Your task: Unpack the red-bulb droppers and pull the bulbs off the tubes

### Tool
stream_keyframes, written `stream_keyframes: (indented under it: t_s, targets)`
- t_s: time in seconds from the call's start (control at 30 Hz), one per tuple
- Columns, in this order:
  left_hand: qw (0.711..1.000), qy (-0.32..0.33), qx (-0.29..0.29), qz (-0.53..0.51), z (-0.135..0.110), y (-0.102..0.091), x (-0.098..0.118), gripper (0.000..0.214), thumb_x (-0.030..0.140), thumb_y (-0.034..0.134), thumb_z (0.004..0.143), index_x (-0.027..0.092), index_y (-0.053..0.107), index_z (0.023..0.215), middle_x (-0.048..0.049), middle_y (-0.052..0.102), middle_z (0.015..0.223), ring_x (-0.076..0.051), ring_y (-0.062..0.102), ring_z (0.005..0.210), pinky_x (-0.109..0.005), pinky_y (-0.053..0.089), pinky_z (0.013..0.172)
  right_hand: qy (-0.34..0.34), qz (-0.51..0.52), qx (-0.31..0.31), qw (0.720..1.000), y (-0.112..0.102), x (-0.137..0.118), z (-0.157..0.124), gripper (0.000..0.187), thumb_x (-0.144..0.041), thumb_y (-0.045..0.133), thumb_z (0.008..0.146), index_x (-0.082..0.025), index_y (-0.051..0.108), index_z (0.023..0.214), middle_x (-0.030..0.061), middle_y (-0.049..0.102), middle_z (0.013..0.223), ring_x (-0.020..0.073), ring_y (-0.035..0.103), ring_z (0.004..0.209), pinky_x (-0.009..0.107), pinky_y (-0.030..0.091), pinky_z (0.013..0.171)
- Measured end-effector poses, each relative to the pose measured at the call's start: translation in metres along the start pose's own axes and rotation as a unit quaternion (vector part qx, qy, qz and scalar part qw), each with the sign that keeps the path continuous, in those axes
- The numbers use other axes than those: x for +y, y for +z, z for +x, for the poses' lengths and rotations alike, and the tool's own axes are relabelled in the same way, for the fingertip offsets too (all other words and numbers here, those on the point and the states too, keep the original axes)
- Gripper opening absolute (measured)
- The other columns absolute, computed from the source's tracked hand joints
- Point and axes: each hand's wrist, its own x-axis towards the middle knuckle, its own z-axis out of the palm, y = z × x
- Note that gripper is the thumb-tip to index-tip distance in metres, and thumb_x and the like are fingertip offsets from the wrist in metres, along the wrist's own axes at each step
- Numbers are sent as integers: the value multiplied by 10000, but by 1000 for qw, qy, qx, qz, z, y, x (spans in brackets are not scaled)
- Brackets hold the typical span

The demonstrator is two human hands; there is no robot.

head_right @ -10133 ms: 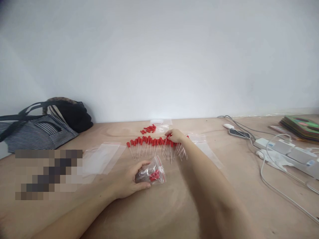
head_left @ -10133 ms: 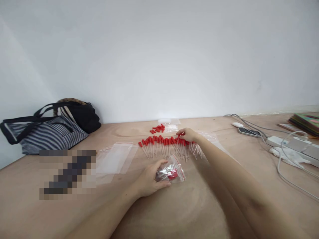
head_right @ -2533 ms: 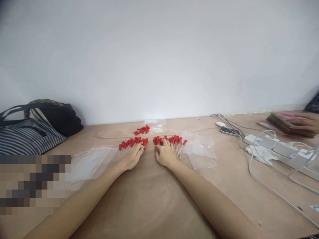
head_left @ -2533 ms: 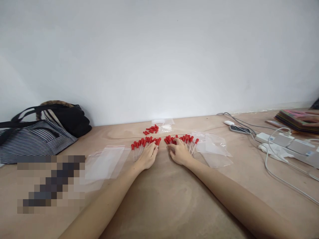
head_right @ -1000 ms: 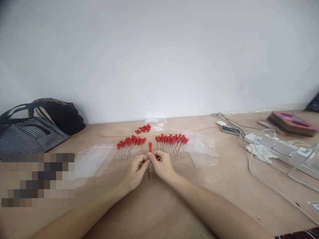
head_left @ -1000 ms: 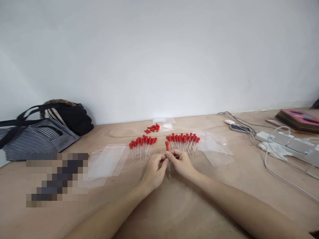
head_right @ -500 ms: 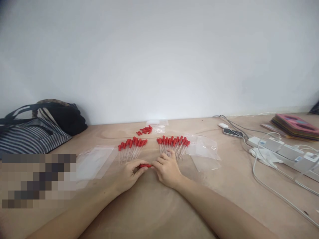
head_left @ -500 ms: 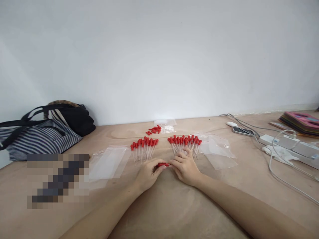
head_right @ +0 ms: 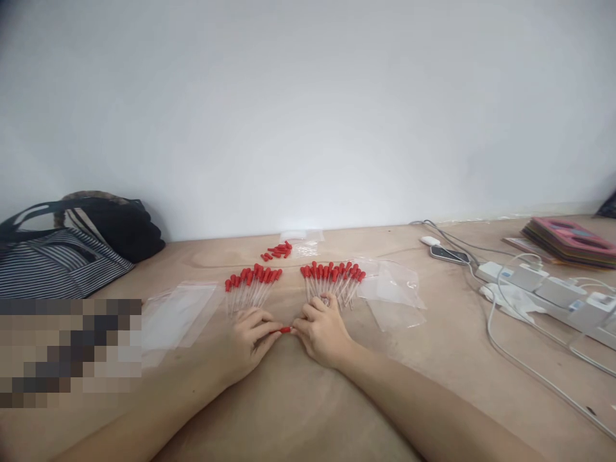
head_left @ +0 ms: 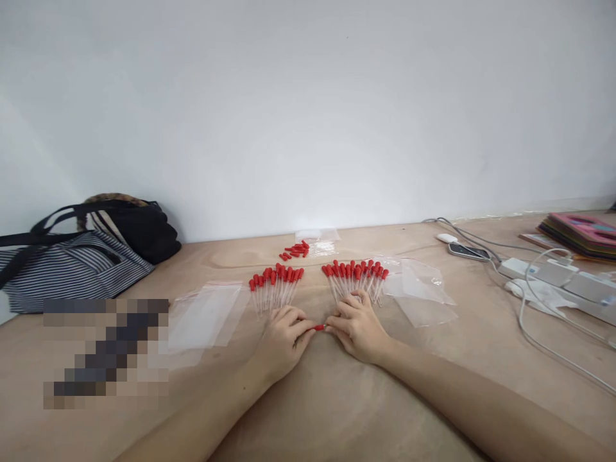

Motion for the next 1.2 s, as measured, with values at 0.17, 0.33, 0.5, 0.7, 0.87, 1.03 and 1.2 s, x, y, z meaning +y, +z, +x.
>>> stream_keyframes:
  t_s: [0.17,0.33,0.5,0.7,0.87,1.03,1.2]
  targets:
    - [992,105,16,76,1,-1,1,155,192,462,864,197,617,873,-18,632,743,-163,527,703,-314,300,666,-20,-48,34,998,-2,-4,0,248,-258,422,849,-216,635,729,18,550,681,145,411,737,396,185,868]
    - [975,164,19,148,1,-1,2,260,106,379,880,178,611,785,-21,593,653,-157,493,671,-312,287,674,-43,-72,37,996,-3,-6,2,229,-240,433,835,-212,613,696,10,534,658,145,403,746,418,154,898]
    - [973,156,7,168,-1,-5,-3,303,99,338,879,175,593,732,-17,595,639,-156,497,674,-319,274,659,-40,-66,43,996,-4,-1,-1,224,-224,442,826,-204,599,668,3,530,646,144,411,747,437,136,913]
    - [991,69,51,106,-5,-9,-22,230,238,424,886,200,616,765,2,620,666,-147,525,664,-303,300,635,-8,-47,94,994,-2,7,-5,188,-234,473,818,-209,629,715,-1,539,633,136,415,723,416,171,887]
    - [996,33,71,33,-7,-7,-26,228,256,411,886,181,623,848,-28,626,753,-142,555,691,-261,411,640,23,-26,102,994,2,5,-3,156,-262,494,827,-219,634,774,-3,593,666,132,439,712,353,214,778]
    - [996,-50,55,49,-2,-24,-46,236,235,390,873,174,617,883,-47,631,808,-162,578,727,-266,457,665,116,-7,14,993,-2,-4,14,162,-268,480,822,-213,625,772,3,640,691,145,483,715,317,228,682]
    - [986,-84,-12,147,-3,-54,-94,188,192,429,818,185,617,826,-58,657,854,-221,560,797,-341,435,728,280,34,-105,954,3,-12,55,209,-290,445,810,-204,630,761,33,667,805,162,561,799,276,321,696]
